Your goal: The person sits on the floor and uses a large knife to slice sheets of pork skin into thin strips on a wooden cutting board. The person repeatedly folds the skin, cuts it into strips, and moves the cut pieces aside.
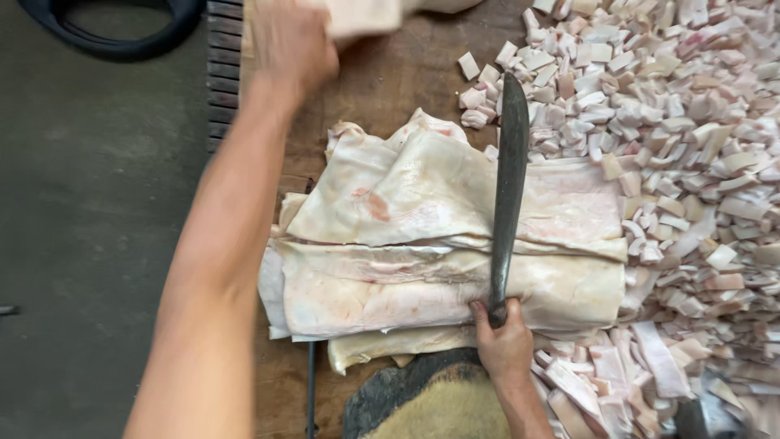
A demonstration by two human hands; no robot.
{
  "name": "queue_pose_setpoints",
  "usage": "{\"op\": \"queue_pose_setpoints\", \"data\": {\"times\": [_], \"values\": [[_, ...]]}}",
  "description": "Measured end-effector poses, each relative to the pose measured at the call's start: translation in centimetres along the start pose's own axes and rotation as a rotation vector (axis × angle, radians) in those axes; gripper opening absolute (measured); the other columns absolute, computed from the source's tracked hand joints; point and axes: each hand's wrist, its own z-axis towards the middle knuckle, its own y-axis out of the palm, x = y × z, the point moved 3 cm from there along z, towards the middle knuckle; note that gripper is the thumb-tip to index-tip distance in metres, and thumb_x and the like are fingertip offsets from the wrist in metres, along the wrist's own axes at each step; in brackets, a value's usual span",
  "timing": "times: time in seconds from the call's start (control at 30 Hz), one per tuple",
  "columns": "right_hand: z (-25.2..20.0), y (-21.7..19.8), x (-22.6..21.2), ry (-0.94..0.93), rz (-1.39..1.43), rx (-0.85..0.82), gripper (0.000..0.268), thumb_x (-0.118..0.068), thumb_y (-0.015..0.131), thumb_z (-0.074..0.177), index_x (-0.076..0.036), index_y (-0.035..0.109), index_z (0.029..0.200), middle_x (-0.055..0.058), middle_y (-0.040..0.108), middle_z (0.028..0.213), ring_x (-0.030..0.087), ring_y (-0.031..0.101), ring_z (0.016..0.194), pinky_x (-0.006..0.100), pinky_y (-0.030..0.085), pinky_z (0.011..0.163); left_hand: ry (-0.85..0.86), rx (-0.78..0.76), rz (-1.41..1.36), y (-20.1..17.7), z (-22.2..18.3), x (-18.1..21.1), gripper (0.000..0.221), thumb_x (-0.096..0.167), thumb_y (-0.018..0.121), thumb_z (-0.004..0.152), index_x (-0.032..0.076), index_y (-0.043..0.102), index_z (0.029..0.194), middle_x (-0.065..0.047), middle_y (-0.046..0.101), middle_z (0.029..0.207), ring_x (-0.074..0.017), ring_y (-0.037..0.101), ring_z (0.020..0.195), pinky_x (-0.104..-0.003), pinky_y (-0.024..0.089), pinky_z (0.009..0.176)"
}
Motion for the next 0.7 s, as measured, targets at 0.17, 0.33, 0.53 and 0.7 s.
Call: {"op": "queue_pose_setpoints", "data": {"times": [0.17,0.33,0.53,0.7], "values": [[-0.4,-0.1,0.4,-0.014,0.051,-0.005,0.045,-0.046,0.075,0.088,-0.003,0.061,0.092,0.019,0.071,0.074,0.042,0.071,0.072,0.049,0.053,0.063,-0.298,-0.123,-0.916,-3.4,-17.2,6.9,0.026,0.010,0.057,0.077,0.003,0.077,0.092,-0.015,0.067,0.077,-0.0263,0.063,0.070,-0.040,0.050,0.063],[0.0,0.0,0.7,-0.097,0.126,0.004,0.043,-0.045,0.076,0.086,-0.006,0.065,0.100,0.020,0.069,0.070,0.041,0.069,0.068,0.049,0.051,0.061,-0.498,-0.053,-1.782,-12.9,-23.4,13.0,0.029,-0.005,0.044,0.072,-0.008,0.070,0.087,-0.010,0.065,0.076,-0.0130,0.061,0.067,-0.028,0.047,0.061],[0.7,-0.5,1.2,-0.299,0.354,-0.045,0.039,-0.040,0.079,0.090,-0.004,0.065,0.087,0.010,0.063,0.067,0.026,0.059,0.057,0.041,0.047,0.052,-0.268,0.164,-2.107,-21.1,-31.0,18.4,0.020,-0.005,0.044,0.073,-0.002,0.063,0.070,-0.009,0.066,0.067,-0.0091,0.056,0.051,-0.024,0.041,0.047],[-5.1,-3.5,5.4,-0.051,0.829,-0.417,0.026,-0.029,0.073,0.091,-0.009,0.058,0.085,0.001,0.053,0.056,0.012,0.049,0.042,0.031,0.040,0.038,-0.281,0.073,-1.881,-22.9,-37.1,21.3,0.018,-0.001,0.046,0.073,-0.003,0.063,0.077,-0.011,0.067,0.075,-0.0121,0.058,0.060,-0.026,0.043,0.055]]}}
